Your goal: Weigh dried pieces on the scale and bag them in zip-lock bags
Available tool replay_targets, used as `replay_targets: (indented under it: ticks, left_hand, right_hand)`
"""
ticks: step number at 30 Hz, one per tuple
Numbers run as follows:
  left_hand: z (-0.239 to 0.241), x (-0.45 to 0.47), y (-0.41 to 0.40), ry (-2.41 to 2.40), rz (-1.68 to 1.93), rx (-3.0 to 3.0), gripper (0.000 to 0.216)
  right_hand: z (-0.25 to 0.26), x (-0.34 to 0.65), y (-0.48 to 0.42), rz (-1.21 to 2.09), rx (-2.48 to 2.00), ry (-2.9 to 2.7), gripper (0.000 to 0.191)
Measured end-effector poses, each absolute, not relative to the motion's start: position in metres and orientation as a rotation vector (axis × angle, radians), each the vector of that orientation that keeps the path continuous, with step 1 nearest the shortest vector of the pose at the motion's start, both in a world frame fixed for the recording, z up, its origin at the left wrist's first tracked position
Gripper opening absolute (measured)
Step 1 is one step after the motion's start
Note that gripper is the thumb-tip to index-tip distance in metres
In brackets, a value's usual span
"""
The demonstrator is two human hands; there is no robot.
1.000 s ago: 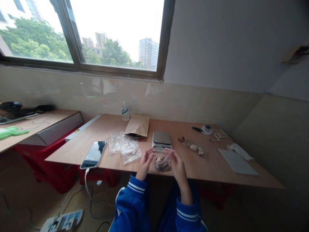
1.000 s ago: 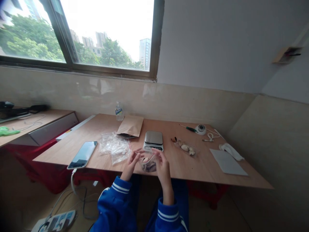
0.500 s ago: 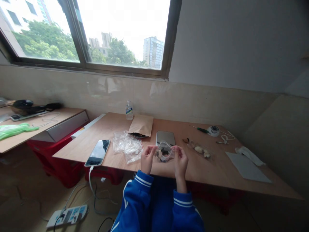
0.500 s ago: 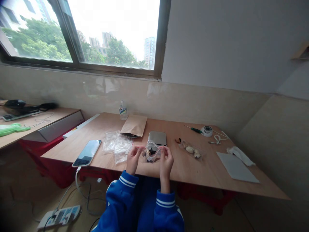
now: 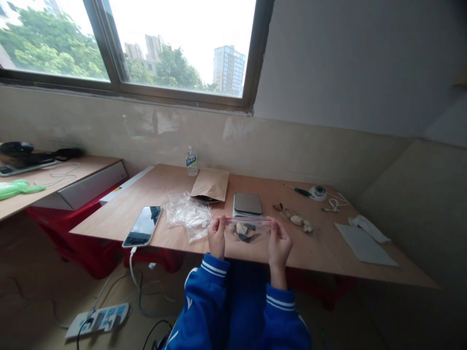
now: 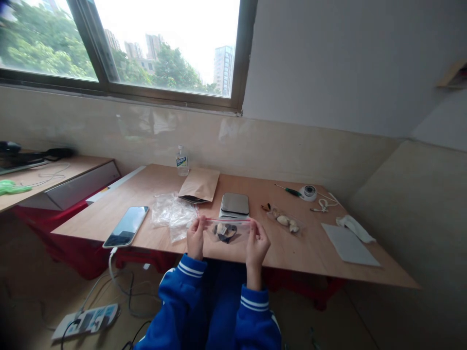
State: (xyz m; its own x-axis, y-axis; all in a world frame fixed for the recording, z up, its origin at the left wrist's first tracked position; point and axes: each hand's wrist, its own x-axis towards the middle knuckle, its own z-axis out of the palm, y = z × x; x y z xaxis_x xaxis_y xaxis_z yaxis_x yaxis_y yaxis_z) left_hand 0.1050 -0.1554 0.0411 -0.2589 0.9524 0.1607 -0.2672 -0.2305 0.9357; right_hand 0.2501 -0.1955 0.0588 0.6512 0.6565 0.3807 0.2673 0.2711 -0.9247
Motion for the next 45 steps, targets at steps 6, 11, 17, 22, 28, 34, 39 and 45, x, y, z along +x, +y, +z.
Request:
replay_targets:
  ticks: [6, 11, 17, 22, 28, 34, 39, 45]
  left_hand:
    - [0.016, 0.095, -0.148, 1.054, 1.531, 0.978, 0.051]
    - [0.01, 0.088, -0.149, 0.945, 1.434, 0.972, 0.046]
    - [0.011, 0.078, -0.146, 0.975, 1.391, 0.975, 0.041]
    - [0.016, 0.077, -0.147, 0.959, 1.416, 1.052, 0.038]
    - [0.016, 0.083, -0.152, 0.971, 1.479, 1.024, 0.04]
    - [0.018, 0.084, -0.155, 1.003, 1.5, 0.953, 0.041]
    - [0.022, 0.081, -0.155, 1.086, 1.489, 0.964, 0.042]
    - [0.029, 0.074, -0.157, 1.136, 1.499, 1.192, 0.03]
  right_hand:
    - [0.027, 0.254, -0.19, 0.436, -1.38, -0.932, 0.054]
    - [0.016, 0.265, -0.187, 0.656, -1.3, -1.022, 0.054]
    - [0.022, 0.269, -0.185, 0.697, -1.285, -1.007, 0.039]
    - [0.024, 0.268, -0.185, 0.745, -1.246, -0.941, 0.038]
    - [0.018, 0.266, -0.186, 0.76, -1.256, -0.827, 0.04]
    - [0.018, 0.268, -0.187, 0.728, -1.257, -0.861, 0.043]
    - [0.025, 0.266, -0.189, 0.663, -1.284, -0.912, 0.041]
    - [0.029, 0.262, -0.19, 0.582, -1.291, -0.905, 0.039]
